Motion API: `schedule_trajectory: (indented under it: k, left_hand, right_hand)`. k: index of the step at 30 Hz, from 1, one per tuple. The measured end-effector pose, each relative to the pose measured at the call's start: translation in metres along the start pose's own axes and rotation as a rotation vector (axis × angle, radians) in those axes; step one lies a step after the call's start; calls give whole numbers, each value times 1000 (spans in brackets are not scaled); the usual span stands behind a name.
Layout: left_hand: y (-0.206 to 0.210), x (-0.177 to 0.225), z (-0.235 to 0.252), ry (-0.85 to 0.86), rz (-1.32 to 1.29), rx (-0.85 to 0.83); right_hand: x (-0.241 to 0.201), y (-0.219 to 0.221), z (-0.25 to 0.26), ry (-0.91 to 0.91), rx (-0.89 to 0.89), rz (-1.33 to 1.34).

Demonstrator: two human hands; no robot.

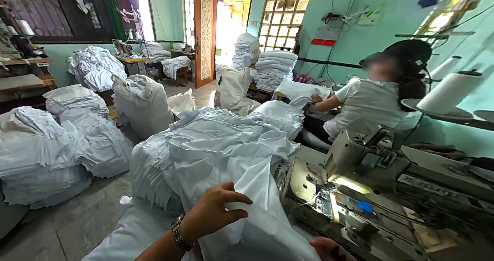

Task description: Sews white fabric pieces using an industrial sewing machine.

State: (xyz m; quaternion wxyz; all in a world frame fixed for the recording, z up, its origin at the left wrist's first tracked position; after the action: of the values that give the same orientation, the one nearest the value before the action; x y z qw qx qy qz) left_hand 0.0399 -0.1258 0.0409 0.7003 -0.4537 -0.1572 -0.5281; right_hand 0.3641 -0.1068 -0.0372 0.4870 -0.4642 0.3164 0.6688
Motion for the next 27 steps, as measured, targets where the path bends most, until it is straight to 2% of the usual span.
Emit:
schedule_trajectory:
  k: [3,7,21,27]
  left_hand:
    - [-3,2,1,22,280,79]
    - [-6,3,0,63,318,81]
    - [-16,12,-7,63,291,38]
    - [-16,10,-4,59,299,7]
  right_hand:
    - [-11,5,5,-102,-11,-391]
    - [-12,14,5,-223,145,-743]
    - [-21,24,4,-311,158,-811]
    - [-16,23,7,-293,133,-785]
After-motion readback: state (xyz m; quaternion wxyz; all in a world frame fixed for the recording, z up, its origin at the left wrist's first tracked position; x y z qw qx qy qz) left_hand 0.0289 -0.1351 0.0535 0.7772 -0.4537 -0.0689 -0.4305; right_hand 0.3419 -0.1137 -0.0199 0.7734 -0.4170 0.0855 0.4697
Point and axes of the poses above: each hand's wrist, its own z-axis towards the middle knuckle, its own y-axis out of the palm, x = y × z, the point moved 5 cm from there along z, towards the middle knuckle, and after that the axes turned 7 degrees about -z, right-handed, at the moved point
